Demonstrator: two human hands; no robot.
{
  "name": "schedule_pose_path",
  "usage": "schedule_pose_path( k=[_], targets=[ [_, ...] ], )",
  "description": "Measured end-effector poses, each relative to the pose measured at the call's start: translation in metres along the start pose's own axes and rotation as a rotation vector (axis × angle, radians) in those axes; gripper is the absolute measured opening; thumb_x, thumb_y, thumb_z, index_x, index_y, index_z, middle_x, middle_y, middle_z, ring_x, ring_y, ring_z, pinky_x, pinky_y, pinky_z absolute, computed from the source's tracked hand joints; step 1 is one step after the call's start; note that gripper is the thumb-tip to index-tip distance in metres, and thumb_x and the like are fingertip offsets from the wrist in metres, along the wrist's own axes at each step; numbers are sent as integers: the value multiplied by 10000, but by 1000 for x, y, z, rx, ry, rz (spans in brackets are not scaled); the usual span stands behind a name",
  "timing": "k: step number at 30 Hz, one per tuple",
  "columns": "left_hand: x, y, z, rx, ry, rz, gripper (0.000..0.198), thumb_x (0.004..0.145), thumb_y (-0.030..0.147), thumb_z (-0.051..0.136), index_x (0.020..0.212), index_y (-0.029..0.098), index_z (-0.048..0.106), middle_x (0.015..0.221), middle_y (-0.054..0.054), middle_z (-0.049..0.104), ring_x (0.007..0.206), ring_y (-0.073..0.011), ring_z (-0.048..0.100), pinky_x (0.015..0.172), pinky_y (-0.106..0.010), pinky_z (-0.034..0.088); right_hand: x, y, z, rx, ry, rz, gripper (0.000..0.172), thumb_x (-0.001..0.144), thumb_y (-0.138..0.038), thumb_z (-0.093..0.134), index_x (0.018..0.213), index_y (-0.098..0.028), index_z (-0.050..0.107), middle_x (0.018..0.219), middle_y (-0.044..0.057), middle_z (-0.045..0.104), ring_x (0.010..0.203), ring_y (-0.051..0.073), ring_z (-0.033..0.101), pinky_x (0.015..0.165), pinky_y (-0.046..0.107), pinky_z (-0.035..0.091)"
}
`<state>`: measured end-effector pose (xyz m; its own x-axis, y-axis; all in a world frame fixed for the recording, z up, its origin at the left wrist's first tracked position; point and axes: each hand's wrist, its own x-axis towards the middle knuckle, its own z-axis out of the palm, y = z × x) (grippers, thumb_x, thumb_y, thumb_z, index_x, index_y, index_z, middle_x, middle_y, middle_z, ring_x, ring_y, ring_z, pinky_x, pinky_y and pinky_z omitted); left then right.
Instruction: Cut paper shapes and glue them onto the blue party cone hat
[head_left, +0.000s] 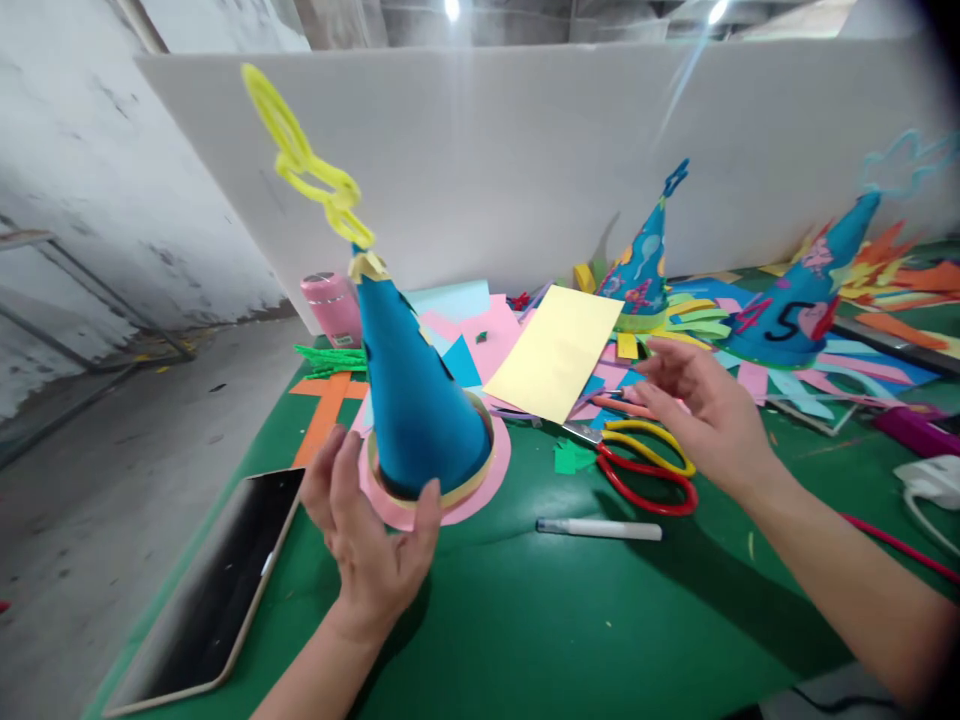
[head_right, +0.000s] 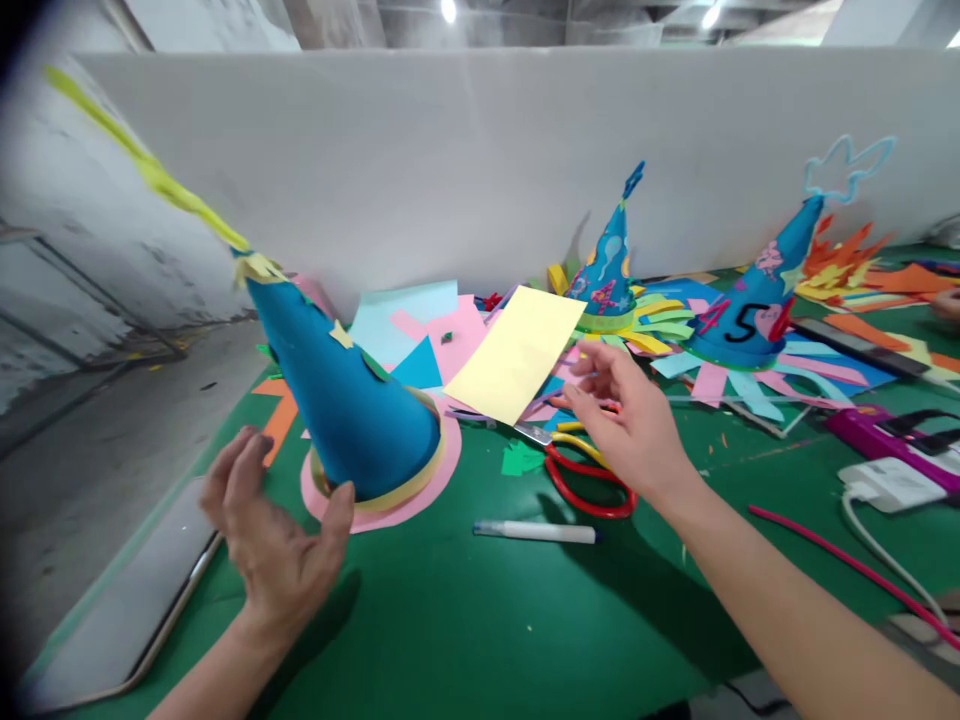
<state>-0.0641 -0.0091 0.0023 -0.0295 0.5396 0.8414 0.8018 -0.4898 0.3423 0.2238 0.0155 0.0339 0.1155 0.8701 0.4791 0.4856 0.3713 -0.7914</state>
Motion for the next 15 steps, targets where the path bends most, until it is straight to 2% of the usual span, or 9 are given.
schedule_pose_path(
  k=[2,5,7,10,12,15],
  targets=[
    [-6,15,1,-13,-124,136,700,687,214,634,1306,198,307,1263,-137,377,1175,-316,345,956,-472,292,-24,8,-15,-136,-16,28,343,814,-320,513,1149,-272,456,937,34,563,852,202,573,739,340,491],
    [-14,38,9,-31,-462,439,426,739,243,587,1144,179,473,1155,-124,491,1073,-283,440,917,-440,296,-50,17,-31,-315,-29,53,286,811,-299,512,1095,-260,502,902,35,582,788,192,580,710,323,490],
    [-15,52,18,-17,-650,559,310,790,264,520,1084,164,515,1101,-117,545,1054,-277,452,904,-440,283,-62,22,-36,-379,-53,57,239,814,-295,505,1048,-247,520,896,48,583,778,197,584,706,328,489],
    [-11,66,32,14,-855,533,265,819,286,461,1034,153,541,987,-107,590,991,-282,478,854,-461,307,-70,28,-37,-476,-130,9,213,821,-291,484,1020,-229,528,959,83,582,860,226,585,749,360,485],
    [-8,71,40,33,-983,496,193,821,268,448,928,162,568,888,-90,593,897,-263,503,803,-458,341,-69,31,-33,-561,-173,-30,241,820,-289,467,1042,-220,531,1024,99,578,936,245,574,784,376,483],
    [-10,70,49,47,-1048,489,170,836,178,403,775,173,562,787,-63,573,776,-219,506,739,-428,367,-61,34,-26,-683,-256,-39,302,804,-269,452,1087,-203,537,1075,114,575,972,261,568,766,384,497]
  ],
)
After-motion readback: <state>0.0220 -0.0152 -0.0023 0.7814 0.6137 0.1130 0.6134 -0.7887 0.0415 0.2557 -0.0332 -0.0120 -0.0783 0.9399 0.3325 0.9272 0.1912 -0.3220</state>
